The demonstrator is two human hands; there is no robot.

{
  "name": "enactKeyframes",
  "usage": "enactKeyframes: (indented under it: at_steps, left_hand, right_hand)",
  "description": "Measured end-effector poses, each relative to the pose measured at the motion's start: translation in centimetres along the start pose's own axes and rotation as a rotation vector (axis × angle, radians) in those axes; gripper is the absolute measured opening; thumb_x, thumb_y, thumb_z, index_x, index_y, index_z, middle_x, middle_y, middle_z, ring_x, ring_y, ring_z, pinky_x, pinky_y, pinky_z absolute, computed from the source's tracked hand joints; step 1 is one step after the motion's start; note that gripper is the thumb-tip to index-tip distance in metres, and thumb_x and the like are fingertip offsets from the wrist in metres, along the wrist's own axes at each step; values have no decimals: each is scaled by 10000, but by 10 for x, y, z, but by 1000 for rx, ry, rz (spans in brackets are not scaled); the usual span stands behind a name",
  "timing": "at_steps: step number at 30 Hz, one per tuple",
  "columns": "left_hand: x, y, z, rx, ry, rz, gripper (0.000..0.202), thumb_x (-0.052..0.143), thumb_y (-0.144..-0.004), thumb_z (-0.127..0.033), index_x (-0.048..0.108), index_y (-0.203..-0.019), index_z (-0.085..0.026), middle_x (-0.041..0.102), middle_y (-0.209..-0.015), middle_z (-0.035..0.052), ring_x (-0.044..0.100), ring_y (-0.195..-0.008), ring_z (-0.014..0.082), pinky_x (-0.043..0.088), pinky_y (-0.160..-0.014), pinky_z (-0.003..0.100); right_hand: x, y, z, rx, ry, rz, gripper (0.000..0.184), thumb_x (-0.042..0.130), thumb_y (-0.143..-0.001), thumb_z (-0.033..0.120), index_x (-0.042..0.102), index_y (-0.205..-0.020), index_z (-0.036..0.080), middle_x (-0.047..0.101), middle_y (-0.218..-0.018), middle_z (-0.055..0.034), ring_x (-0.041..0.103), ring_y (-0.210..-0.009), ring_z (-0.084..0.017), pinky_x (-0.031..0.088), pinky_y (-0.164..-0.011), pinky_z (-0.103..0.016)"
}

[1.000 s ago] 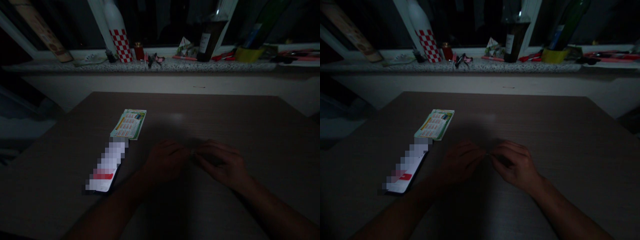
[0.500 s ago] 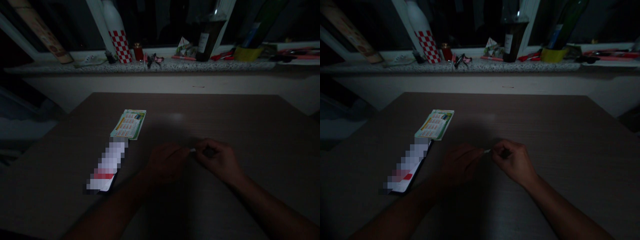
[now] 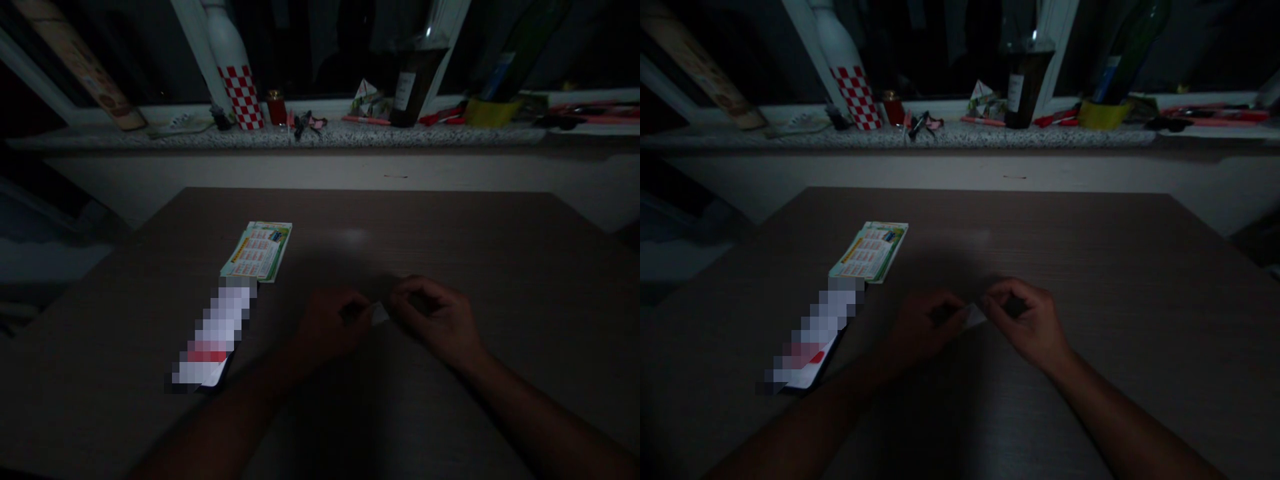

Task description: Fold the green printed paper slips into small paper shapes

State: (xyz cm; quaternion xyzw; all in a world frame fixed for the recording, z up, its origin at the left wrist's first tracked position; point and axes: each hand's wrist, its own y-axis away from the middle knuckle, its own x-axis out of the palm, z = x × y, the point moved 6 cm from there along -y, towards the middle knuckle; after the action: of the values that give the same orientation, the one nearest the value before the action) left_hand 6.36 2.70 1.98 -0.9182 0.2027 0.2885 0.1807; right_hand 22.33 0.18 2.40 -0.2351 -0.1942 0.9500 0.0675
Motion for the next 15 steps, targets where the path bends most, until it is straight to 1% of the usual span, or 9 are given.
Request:
enactKeyframes:
  at_steps: [2,3,6,9,12,14,15]
  left_hand:
    - [5,0,-1,10,13,73,96,608,-781,-224,687,-769,-171,703,-735,7,629,-662,134,468,-655,244]
    - [5,0,-1,4,34,79,103,602,-787,-228,687,-775,-170,702,-738,7,626,-663,132,463,-647,240]
    - [0,-1,3,-73,140,35,128,583,-815,-241,687,-795,-170,699,-738,7,624,-669,130,450,-615,226]
    - [-3,-1,7,-138,227,17,131,592,-814,-250,686,-792,-160,695,-745,15,626,-689,139,455,-629,229]
    - [-1,-1,9,-155,272,21,141,594,-817,-258,680,-786,-152,687,-747,17,619,-688,138,456,-637,229]
    - [1,-1,8,-155,284,34,134,595,-819,-253,682,-801,-152,688,-757,16,618,-697,136,453,-640,227]
    - [2,-1,8,-156,291,43,134,594,-821,-252,685,-812,-153,690,-763,16,619,-704,137,452,-643,226]
  right_hand:
    - [-3,0,0,0,-7,-40,51,634,-800,228,642,-760,198,654,-684,-3,608,-625,-136,493,-599,-244]
    - [-4,0,0,5,-19,-40,39,637,-799,231,644,-780,197,656,-694,-4,611,-632,-138,496,-604,-245]
    - [1,0,-1,39,-71,40,82,634,-803,263,653,-838,191,663,-716,-15,616,-641,-145,501,-595,-249]
    - [9,1,-4,71,-71,150,112,618,-810,278,661,-770,182,663,-678,-23,609,-613,-147,489,-563,-249]
    - [11,2,-7,82,-81,168,124,614,-810,273,653,-738,180,666,-669,-25,612,-605,-148,490,-555,-248]
    - [12,3,-9,84,-112,161,88,626,-807,266,656,-809,183,671,-690,-21,621,-619,-145,500,-566,-245]
    - [12,3,-9,77,-129,162,104,633,-806,259,655,-877,187,673,-705,-17,624,-628,-142,506,-574,-241]
